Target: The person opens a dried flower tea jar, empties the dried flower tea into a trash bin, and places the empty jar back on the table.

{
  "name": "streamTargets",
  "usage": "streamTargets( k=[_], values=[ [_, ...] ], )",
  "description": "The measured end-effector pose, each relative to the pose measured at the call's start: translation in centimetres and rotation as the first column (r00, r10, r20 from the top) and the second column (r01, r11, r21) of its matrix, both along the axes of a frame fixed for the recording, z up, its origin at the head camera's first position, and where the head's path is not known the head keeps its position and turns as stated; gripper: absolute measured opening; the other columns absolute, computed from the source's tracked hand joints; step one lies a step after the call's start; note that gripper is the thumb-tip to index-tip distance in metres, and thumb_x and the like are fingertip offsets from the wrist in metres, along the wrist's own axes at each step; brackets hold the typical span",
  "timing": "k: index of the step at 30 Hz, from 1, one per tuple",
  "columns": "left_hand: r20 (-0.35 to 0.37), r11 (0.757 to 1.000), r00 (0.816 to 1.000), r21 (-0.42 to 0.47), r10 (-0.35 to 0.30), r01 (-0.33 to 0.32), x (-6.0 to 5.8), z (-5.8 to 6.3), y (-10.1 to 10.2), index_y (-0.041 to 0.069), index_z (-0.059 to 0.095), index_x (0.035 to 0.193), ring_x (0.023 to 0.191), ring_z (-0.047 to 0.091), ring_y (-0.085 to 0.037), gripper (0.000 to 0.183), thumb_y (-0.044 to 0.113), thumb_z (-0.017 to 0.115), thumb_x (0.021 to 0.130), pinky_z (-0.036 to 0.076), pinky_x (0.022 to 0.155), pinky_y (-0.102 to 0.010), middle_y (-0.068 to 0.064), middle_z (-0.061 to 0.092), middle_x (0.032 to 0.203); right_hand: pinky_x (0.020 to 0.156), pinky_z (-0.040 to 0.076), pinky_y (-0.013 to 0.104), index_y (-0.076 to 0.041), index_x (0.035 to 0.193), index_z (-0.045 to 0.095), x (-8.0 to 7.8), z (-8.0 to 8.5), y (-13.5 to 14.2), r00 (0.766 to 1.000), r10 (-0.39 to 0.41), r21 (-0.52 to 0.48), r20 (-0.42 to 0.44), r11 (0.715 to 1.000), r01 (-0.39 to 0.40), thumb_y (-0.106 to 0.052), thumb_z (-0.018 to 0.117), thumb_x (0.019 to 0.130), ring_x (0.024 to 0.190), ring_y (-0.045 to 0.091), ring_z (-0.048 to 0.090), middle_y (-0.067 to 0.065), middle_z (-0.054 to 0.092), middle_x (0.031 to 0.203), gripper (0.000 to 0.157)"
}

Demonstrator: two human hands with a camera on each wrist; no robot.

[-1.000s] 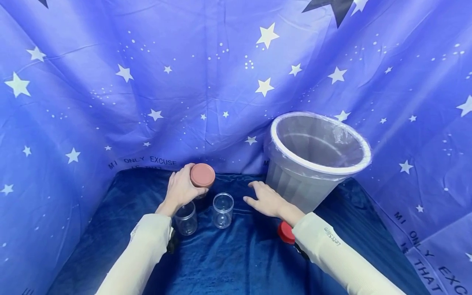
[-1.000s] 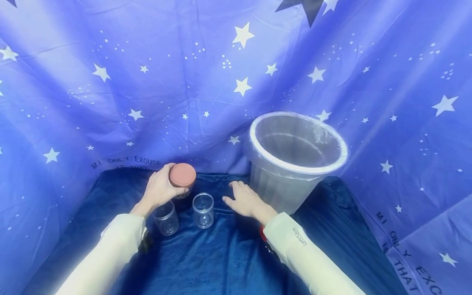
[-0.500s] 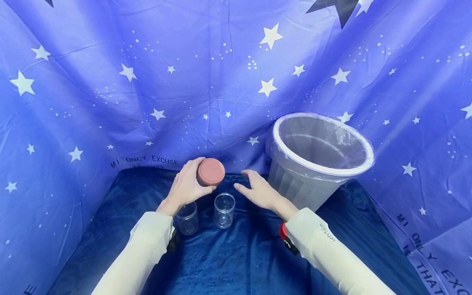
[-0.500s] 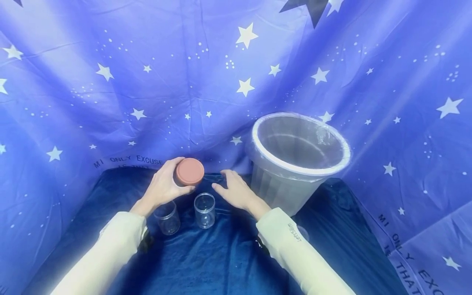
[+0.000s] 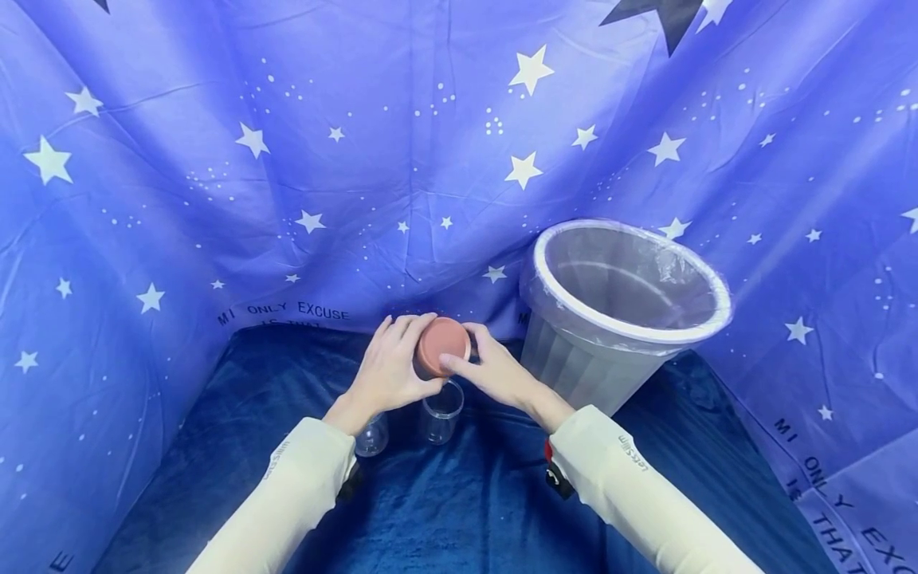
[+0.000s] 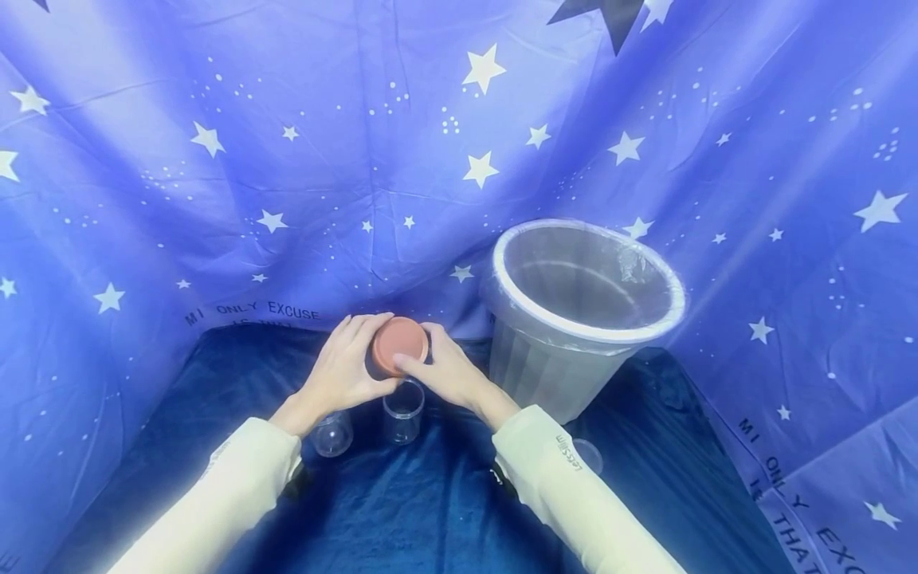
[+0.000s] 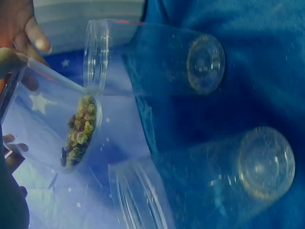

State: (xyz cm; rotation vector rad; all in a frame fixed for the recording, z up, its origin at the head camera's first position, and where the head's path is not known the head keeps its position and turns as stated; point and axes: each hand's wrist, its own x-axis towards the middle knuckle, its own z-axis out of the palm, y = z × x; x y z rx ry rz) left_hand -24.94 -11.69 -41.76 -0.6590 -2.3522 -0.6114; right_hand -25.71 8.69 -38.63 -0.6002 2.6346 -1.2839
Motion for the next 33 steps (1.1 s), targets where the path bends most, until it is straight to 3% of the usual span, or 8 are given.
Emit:
streamTargets(
  k=[10,14,21,25,33],
  values=[
    [-0.084,1.0,0.996,-0.007,-0.008,0.007,0.0,-0.2,0.8,0.012,0.052,0.137,0.112,0.06,-0.032,0.091,0.041,0.086,0.058,0.042,0.107,-0.055,-0.013,0.061,0.12,0.1,0.049,0.046,-0.003,0.142,0.038,0.1,0.1,-0.9,0.996,-0.088,-0.003,-0.028,0.996,0.088,-0.042,0.072,0.084,0.118,0.03,0.061,0.018,0.056,0.135,0.077],
    [-0.129,1.0,0.991,-0.012,-0.022,0.02,0.0,-0.2,0.8,0.011,0.052,0.137,0.109,0.059,-0.031,0.092,0.04,0.087,0.057,0.044,0.106,-0.048,-0.012,0.06,0.117,0.096,0.051,0.045,-0.005,0.143,0.038,0.2,0.0,-1.3,0.993,-0.117,-0.018,-0.033,0.993,0.116,-0.041,0.077,0.08,0.113,0.029,0.062,0.017,0.057,0.133,0.082],
    [-0.215,0.996,0.973,-0.003,-0.083,0.084,0.2,-0.1,0.9,0.01,0.052,0.139,0.109,0.057,-0.03,0.094,0.039,0.088,0.057,0.044,0.104,-0.048,-0.013,0.058,0.117,0.09,0.054,0.041,-0.011,0.142,0.042,0.4,-0.1,-1.1,0.99,-0.127,-0.04,-0.065,0.991,0.125,-0.041,0.08,0.077,0.108,0.026,0.065,0.012,0.061,0.13,0.08],
    [-0.18,0.994,0.978,-0.019,-0.107,0.105,0.4,-0.2,0.7,0.009,0.048,0.141,0.115,0.054,-0.031,0.095,0.042,0.087,0.062,0.045,0.103,-0.048,-0.014,0.056,0.125,0.088,0.055,0.041,-0.01,0.139,0.045,0.7,0.0,-0.8,0.988,-0.126,-0.069,-0.084,0.99,0.12,-0.038,0.08,0.078,0.107,0.026,0.066,0.012,0.062,0.129,0.076],
    [-0.03,0.991,0.991,-0.034,-0.128,0.127,0.8,-0.4,0.1,0.013,0.045,0.143,0.124,0.053,-0.029,0.094,0.053,0.083,0.066,0.045,0.104,-0.048,-0.01,0.056,0.135,0.087,0.056,0.038,-0.007,0.136,0.049,1.2,-0.4,-0.4,0.992,-0.096,-0.11,-0.076,0.99,0.087,-0.034,0.079,0.078,0.104,0.025,0.069,0.013,0.068,0.121,0.071]
  ],
)
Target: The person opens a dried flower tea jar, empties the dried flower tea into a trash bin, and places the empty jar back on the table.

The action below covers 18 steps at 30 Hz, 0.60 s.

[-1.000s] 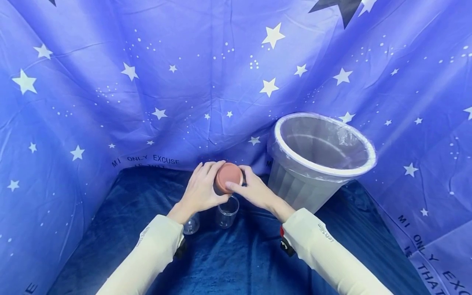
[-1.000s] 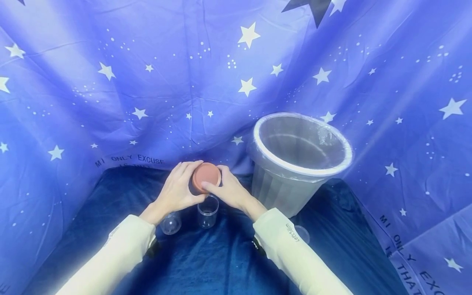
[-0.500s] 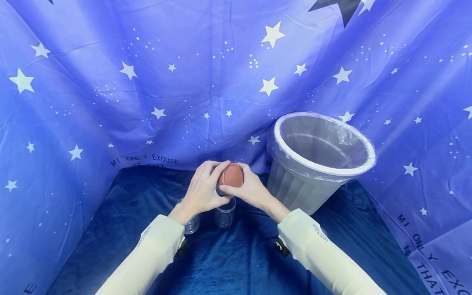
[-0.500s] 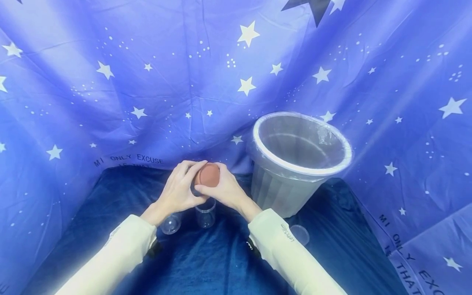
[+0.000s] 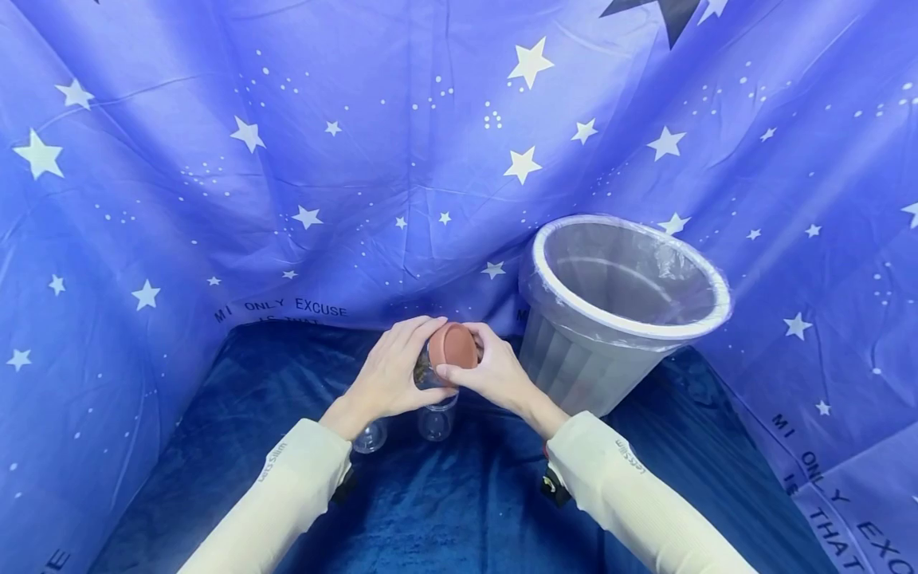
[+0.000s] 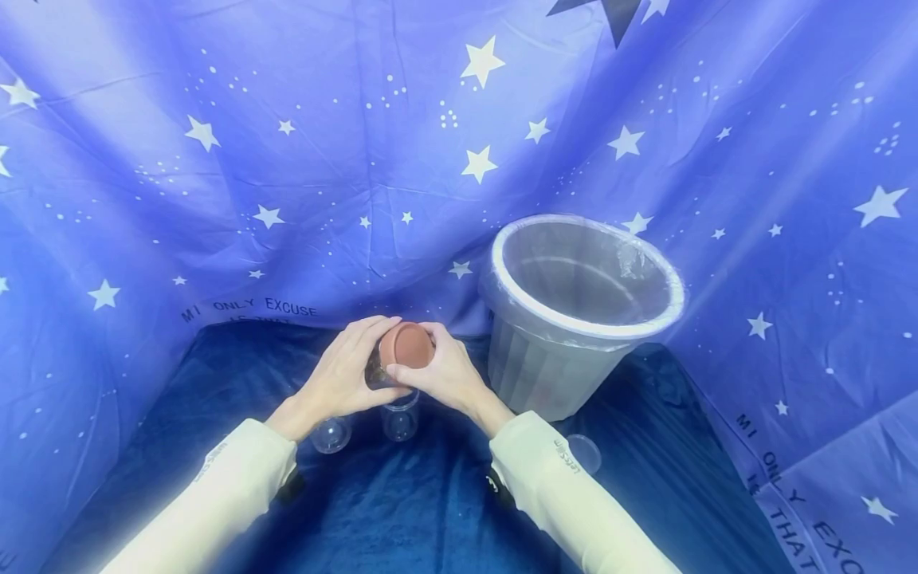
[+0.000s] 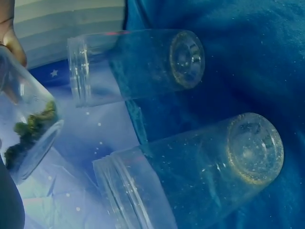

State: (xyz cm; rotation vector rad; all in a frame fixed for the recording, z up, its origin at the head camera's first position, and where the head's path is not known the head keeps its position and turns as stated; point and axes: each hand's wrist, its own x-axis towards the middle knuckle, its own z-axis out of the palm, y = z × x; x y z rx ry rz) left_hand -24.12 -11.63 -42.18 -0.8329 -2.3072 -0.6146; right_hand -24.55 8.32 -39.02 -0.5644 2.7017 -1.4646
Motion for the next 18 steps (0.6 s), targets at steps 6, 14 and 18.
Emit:
streamTargets(
  k=[6,14,18],
  values=[
    [0.044,1.0,0.999,-0.014,-0.012,0.013,0.2,0.1,-0.3,0.019,0.041,0.147,0.124,0.055,-0.027,0.098,0.056,0.083,0.066,0.046,0.104,-0.048,-0.008,0.055,0.136,0.088,0.056,0.038,-0.007,0.137,0.047,0.3,0.1,0.4,0.998,0.051,-0.065,0.031,0.997,-0.049,-0.027,0.078,0.079,0.112,0.027,0.067,0.014,0.066,0.126,0.069],
    [0.076,1.0,0.997,0.018,-0.025,0.024,0.9,0.0,-0.7,0.01,0.041,0.145,0.126,0.055,-0.027,0.103,0.057,0.085,0.064,0.048,0.102,-0.048,-0.011,0.055,0.139,0.088,0.056,0.038,-0.006,0.135,0.05,0.3,0.3,1.0,0.994,0.112,-0.067,0.011,0.992,-0.111,-0.025,0.077,0.08,0.112,0.03,0.067,0.016,0.066,0.126,0.065],
    [0.046,0.999,0.998,0.019,-0.032,0.031,1.1,0.0,-0.7,0.009,0.043,0.143,0.122,0.058,-0.026,0.101,0.056,0.085,0.063,0.051,0.098,-0.045,-0.01,0.057,0.135,0.09,0.056,0.043,-0.001,0.135,0.048,0.4,0.5,1.4,0.989,0.149,-0.089,0.018,0.985,-0.147,-0.023,0.076,0.082,0.114,0.033,0.066,0.02,0.064,0.127,0.064]
  ],
)
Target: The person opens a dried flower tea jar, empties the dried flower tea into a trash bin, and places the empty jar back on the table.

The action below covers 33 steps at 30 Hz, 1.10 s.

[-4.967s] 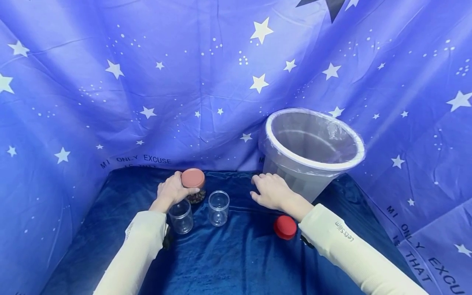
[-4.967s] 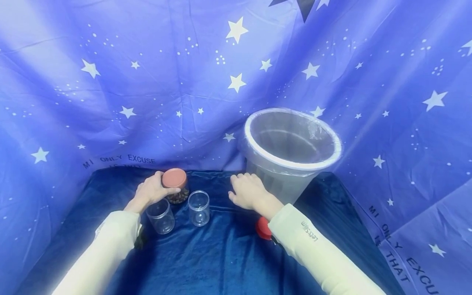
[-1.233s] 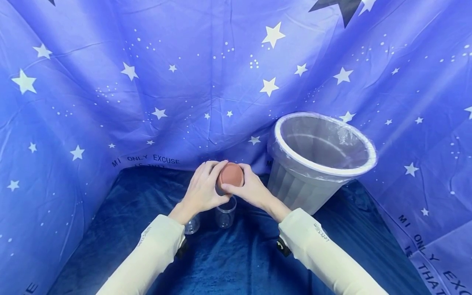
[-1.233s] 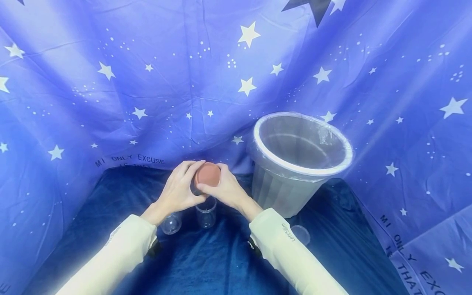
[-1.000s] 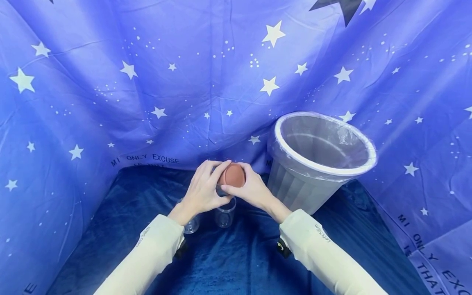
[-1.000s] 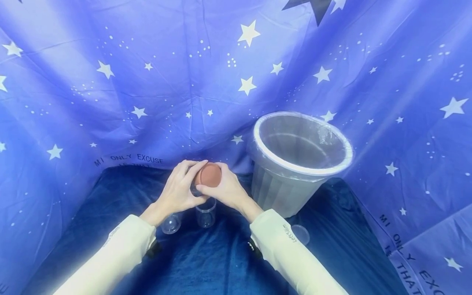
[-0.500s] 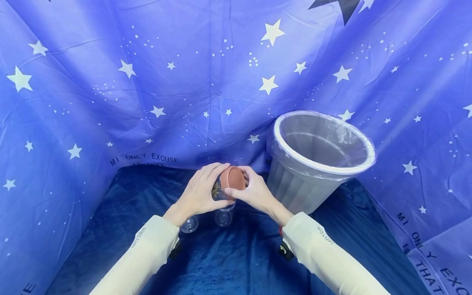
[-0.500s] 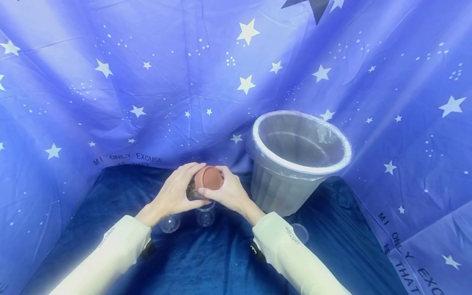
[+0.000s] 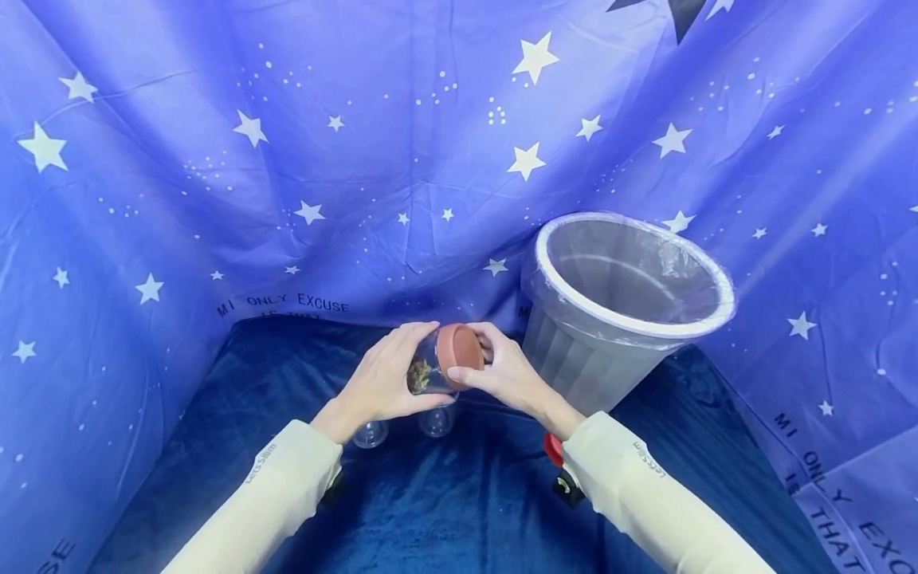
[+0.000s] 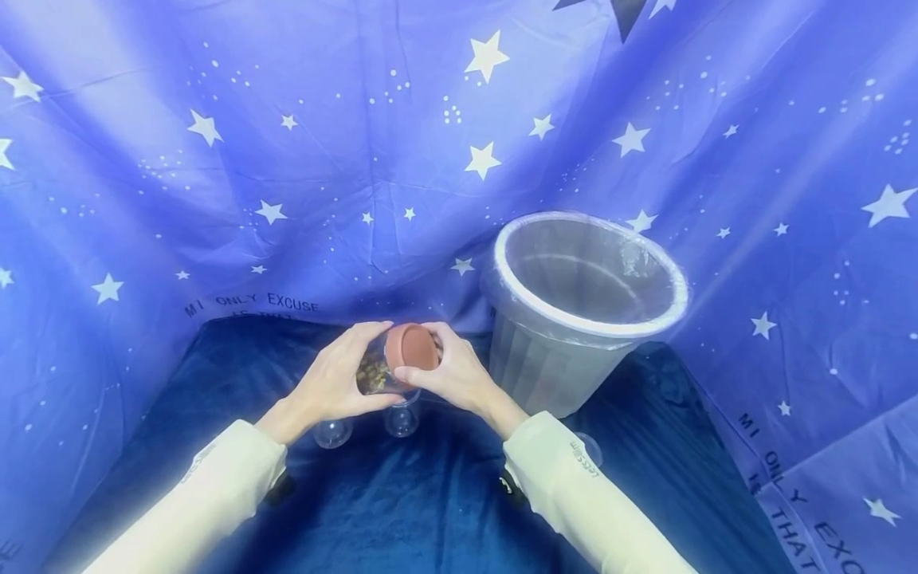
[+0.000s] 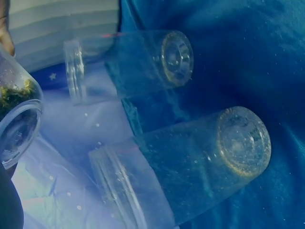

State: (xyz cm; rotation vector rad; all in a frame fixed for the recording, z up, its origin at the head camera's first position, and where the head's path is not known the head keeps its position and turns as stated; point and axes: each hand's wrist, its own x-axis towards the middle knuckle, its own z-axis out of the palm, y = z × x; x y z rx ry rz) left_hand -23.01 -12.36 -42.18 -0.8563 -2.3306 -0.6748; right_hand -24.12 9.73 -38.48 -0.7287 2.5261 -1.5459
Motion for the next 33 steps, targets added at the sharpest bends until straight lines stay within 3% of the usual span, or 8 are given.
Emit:
streamTargets(
  k=[3,10,17,21,26,33],
  values=[
    [-0.015,1.0,1.0,-0.009,-0.013,0.013,0.3,0.1,0.1,0.01,0.043,0.144,0.121,0.059,-0.026,0.102,0.058,0.084,0.065,0.052,0.097,-0.044,-0.01,0.058,0.135,0.09,0.056,0.043,0.002,0.136,0.046,0.1,0.2,0.4,0.999,0.037,-0.021,0.015,0.999,-0.036,-0.022,0.075,0.083,0.113,0.035,0.066,0.023,0.063,0.126,0.064],
    [-0.014,1.0,1.0,-0.018,-0.019,0.018,1.7,0.0,0.7,0.011,0.041,0.147,0.121,0.06,-0.026,0.104,0.056,0.085,0.064,0.056,0.088,-0.044,-0.009,0.057,0.137,0.088,0.054,0.025,0.002,0.137,0.045,0.6,0.4,1.9,0.99,0.115,-0.049,0.078,0.993,-0.111,-0.024,0.073,0.084,0.115,0.032,0.063,0.023,0.058,0.128,0.065],
    [-0.053,0.997,0.996,0.027,0.067,-0.065,3.2,0.2,2.7,0.008,0.047,0.139,0.104,0.067,-0.024,0.102,0.058,0.086,0.059,0.059,0.074,-0.039,-0.01,0.064,0.125,0.088,0.053,0.024,0.0,0.144,0.035,1.2,0.5,3.4,0.961,0.238,-0.102,0.139,0.969,-0.226,-0.023,0.067,0.091,0.118,0.031,0.057,0.025,0.051,0.136,0.066],
    [-0.017,0.991,0.993,0.054,0.12,-0.119,3.7,0.4,3.6,0.008,0.05,0.134,0.092,0.069,-0.022,0.099,0.059,0.086,0.058,0.059,0.064,-0.036,-0.009,0.068,0.116,0.091,0.052,0.025,-0.006,0.145,0.037,1.3,0.5,3.9,0.976,0.204,0.001,0.078,0.979,-0.204,-0.029,0.063,0.095,0.118,0.028,0.058,0.019,0.055,0.135,0.061],
    [0.051,0.983,0.985,0.073,0.164,-0.168,4.3,0.5,4.6,0.009,0.052,0.132,0.088,0.069,-0.02,0.095,0.06,0.085,0.059,0.057,0.061,-0.036,-0.007,0.069,0.111,0.091,0.052,0.029,-0.012,0.145,0.042,1.3,0.0,4.3,0.989,0.147,0.11,0.033,0.983,-0.15,-0.036,0.057,0.098,0.115,0.023,0.061,0.013,0.059,0.134,0.055],
    [0.14,0.973,0.965,0.027,0.222,-0.228,4.8,0.3,5.6,0.013,0.052,0.133,0.089,0.069,-0.021,0.094,0.065,0.082,0.06,0.057,0.061,-0.037,-0.005,0.069,0.111,0.08,0.051,0.026,-0.013,0.139,0.052,1.1,-0.6,4.6,0.997,0.08,0.183,-0.018,0.98,-0.075,-0.036,0.053,0.1,0.093,0.016,0.059,0.009,0.066,0.116,0.045]
  ],
)
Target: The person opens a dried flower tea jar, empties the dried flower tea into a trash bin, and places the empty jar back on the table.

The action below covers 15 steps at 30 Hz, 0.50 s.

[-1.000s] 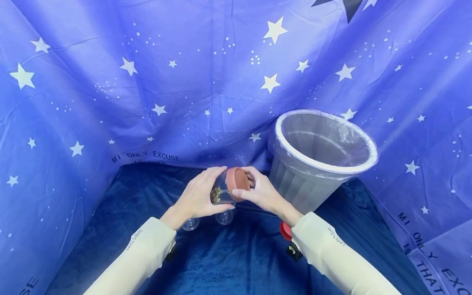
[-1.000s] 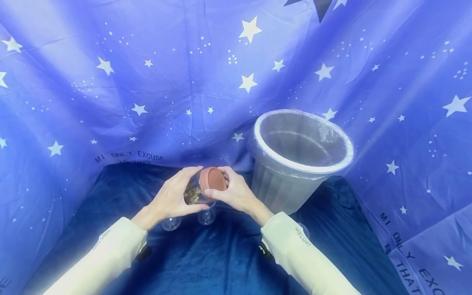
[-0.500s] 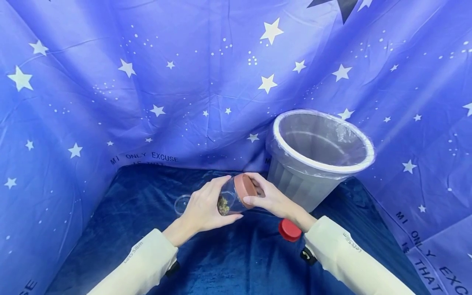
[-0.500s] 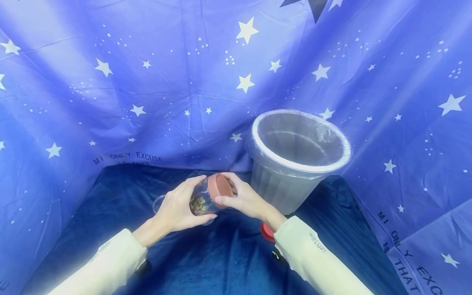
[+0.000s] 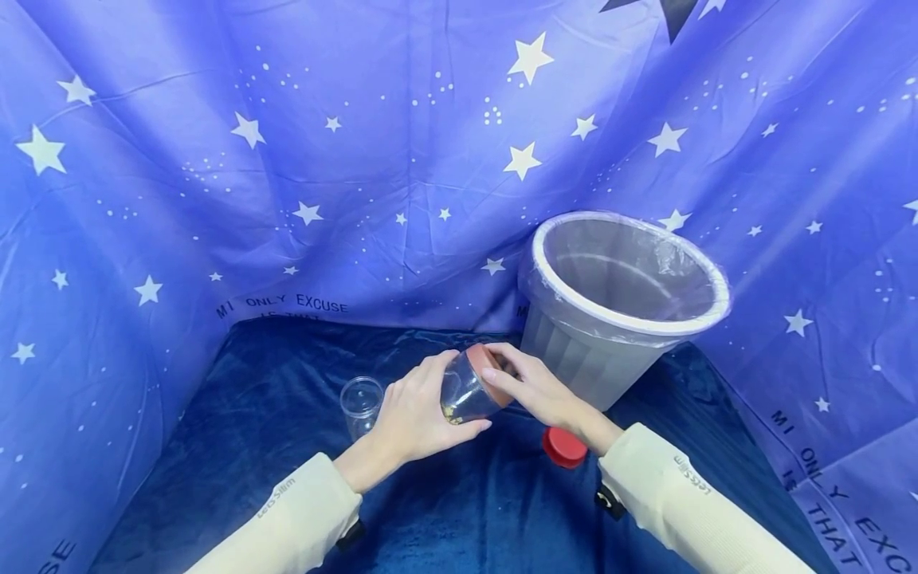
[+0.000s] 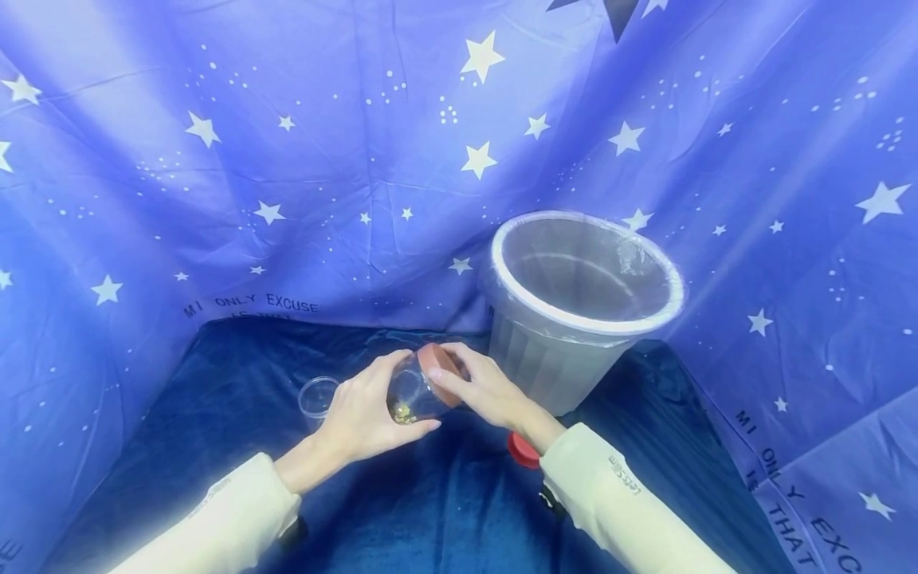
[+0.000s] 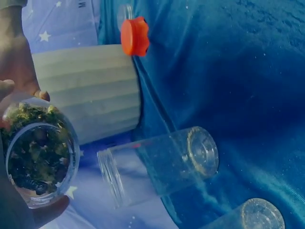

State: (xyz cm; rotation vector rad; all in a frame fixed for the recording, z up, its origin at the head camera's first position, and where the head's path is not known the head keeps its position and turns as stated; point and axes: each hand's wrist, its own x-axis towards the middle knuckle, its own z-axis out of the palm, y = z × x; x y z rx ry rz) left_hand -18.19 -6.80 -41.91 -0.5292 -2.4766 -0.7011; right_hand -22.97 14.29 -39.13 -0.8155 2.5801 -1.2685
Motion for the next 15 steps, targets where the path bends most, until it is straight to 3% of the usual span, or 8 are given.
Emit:
streamTargets(
  k=[5,10,15],
  values=[
    [0.046,0.998,0.999,-0.052,0.028,-0.026,0.4,0.0,0.9,0.013,0.05,0.133,0.09,0.069,-0.021,0.093,0.066,0.079,0.063,0.057,0.06,-0.039,-0.006,0.068,0.113,0.08,0.051,0.029,-0.016,0.134,0.057,0.3,-0.2,0.0,0.995,-0.094,0.059,0.026,0.994,0.092,-0.044,0.049,0.101,0.097,0.017,0.061,0.008,0.067,0.113,0.044],
    [0.044,0.991,0.997,-0.12,0.065,-0.059,0.6,-0.4,1.9,0.013,0.05,0.134,0.096,0.069,-0.025,0.093,0.069,0.076,0.064,0.058,0.063,-0.042,-0.006,0.068,0.116,0.082,0.05,0.031,-0.021,0.128,0.06,0.4,-0.4,0.0,0.985,-0.167,0.14,0.033,0.977,0.161,-0.05,0.045,0.101,0.099,0.016,0.062,0.004,0.07,0.108,0.042],
    [0.065,0.983,0.993,-0.162,0.096,-0.084,0.6,-0.8,2.6,0.013,0.05,0.135,0.097,0.069,-0.027,0.093,0.07,0.074,0.065,0.057,0.064,-0.045,-0.007,0.068,0.118,0.069,0.049,0.03,-0.024,0.124,0.062,0.3,-0.9,0.0,0.979,-0.192,0.196,0.067,0.965,0.176,-0.057,0.043,0.099,0.073,0.014,0.062,0.0,0.067,0.081,0.045]
  ],
)
